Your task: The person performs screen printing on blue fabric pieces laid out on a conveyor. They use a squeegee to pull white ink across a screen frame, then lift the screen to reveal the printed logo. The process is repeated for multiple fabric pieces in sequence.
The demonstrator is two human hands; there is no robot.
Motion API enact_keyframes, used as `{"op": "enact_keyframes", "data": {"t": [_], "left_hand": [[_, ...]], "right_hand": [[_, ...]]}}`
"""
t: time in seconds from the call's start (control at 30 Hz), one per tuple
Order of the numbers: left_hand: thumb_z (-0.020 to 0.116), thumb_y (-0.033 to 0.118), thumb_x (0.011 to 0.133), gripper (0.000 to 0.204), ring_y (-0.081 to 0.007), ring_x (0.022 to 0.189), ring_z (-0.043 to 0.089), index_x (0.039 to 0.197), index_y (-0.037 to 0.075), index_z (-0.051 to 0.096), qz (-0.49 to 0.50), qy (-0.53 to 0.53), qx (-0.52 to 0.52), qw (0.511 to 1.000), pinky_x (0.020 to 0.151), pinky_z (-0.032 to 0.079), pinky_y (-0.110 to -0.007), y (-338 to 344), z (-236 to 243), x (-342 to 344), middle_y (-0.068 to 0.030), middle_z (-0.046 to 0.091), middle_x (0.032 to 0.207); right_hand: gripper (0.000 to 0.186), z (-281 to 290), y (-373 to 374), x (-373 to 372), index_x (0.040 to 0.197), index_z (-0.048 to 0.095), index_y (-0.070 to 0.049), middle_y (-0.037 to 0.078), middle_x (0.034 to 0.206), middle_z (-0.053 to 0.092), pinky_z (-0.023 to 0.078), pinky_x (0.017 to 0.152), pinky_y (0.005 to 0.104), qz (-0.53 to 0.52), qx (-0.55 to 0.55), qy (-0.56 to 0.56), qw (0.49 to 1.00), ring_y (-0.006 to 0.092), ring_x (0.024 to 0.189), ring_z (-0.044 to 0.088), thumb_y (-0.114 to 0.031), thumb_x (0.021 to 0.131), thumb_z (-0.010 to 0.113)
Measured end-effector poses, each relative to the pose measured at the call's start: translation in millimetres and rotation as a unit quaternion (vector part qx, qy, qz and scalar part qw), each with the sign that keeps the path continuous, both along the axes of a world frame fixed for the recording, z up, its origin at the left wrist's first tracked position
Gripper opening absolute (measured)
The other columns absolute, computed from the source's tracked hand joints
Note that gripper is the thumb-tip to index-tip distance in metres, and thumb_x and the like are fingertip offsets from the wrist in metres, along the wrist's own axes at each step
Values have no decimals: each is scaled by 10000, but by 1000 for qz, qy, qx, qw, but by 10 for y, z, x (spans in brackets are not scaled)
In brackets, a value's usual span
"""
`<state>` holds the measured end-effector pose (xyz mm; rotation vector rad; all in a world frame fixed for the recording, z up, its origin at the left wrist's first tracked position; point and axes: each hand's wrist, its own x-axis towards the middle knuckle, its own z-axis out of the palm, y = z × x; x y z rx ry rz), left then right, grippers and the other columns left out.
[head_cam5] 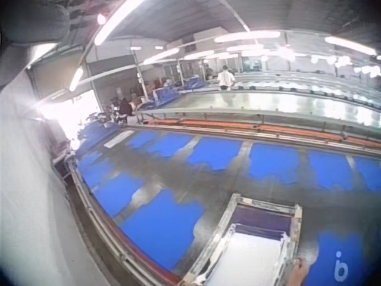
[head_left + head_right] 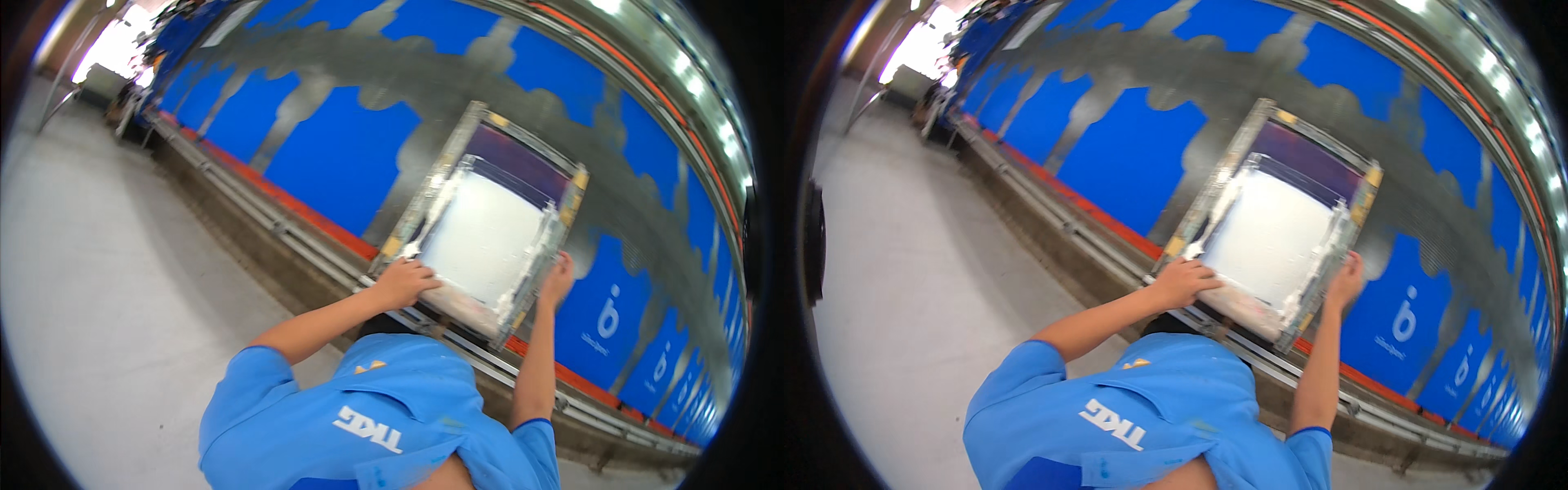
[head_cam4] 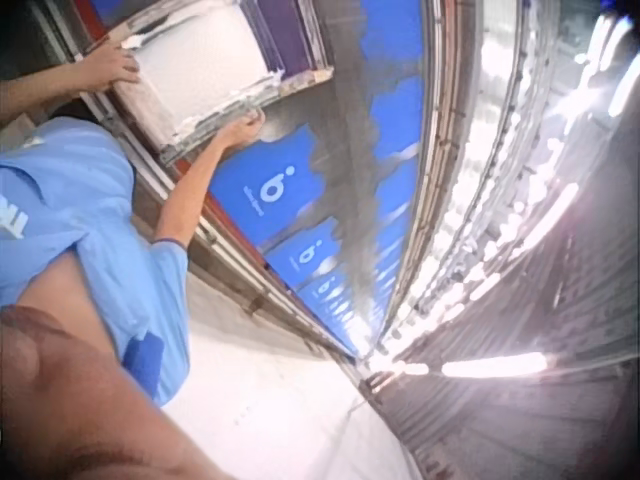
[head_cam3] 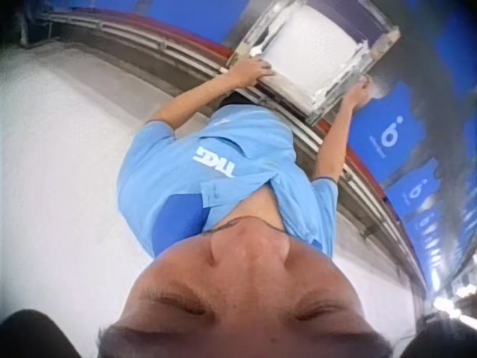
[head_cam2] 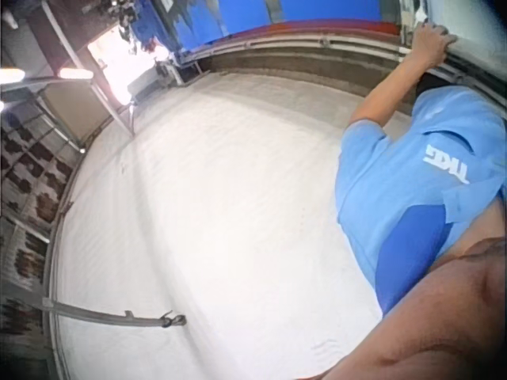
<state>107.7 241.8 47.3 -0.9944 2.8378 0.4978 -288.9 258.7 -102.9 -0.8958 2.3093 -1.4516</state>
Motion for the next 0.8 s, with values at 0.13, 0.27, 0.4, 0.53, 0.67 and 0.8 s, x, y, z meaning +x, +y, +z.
{"op": "enact_keyframes", "data": {"t": [0.13, 0.27, 0.4, 0.53, 0.67, 0.8], "left_hand": [[739, 79, 758, 560, -206, 1166, 606, 1286, 255, 678, 19, 39, -34, 998, 909, 472, -418, -436, -52, -196, 8, 672, 1217], [745, 115, 783, 539, -214, 1172, 614, 1292, 284, 691, 49, 27, -23, 998, 951, 488, -454, -1344, -327, -620, 16, 689, 1241], [750, 166, 791, 400, -243, 1049, 671, 1178, 266, 755, 36, 65, -31, 997, 867, 531, -414, -2268, -461, -1011, 9, 730, 1113], [757, 224, 801, 318, -275, 981, 703, 1115, 268, 780, 25, 9, 36, 999, 822, 550, -435, -2868, -214, -1445, -26, 759, 1016], [774, 261, 798, 332, -286, 963, 713, 1130, 288, 776, 31, -19, 32, 999, 822, 556, -432, -3060, -302, -1572, -44, 767, 991], [762, 231, 777, 334, -284, 949, 713, 1104, 293, 789, 56, -26, 24, 998, 829, 560, -428, -2955, -367, -1553, -29, 768, 971]], "right_hand": [[228, 263, 81, -56, 1180, 683, -73, 73, 932, 683, 488, 749, 324, 41, 44, -77, 995, 171, 801, 605, -197, 1036, 558], [377, 412, 62, -60, 1334, 640, -100, 216, 1066, 673, 480, 929, 449, 165, 178, 119, 963, 357, 998, 623, -262, 994, 628], [506, 1077, -289, 12, 1336, 657, -150, 140, 1298, 605, 437, 990, 460, 188, 175, 348, 902, 342, 1172, 543, -312, 867, 760], [547, 1450, -1109, -62, 1264, 702, -166, 67, 1209, 665, 432, 943, 454, 253, 118, 351, 894, 293, 1144, 567, -373, 773, 827], [407, 1343, -1606, -144, 1099, 778, -185, 28, 1032, 726, 423, 897, 440, 309, 306, 291, 852, 251, 1085, 602, -364, 741, 851], [279, 873, -1568, -82, 1011, 799, -166, 55, 982, 732, 462, 878, 440, 281, 215, 260, 898, 279, 1014, 638, -299, 769, 839]]}}
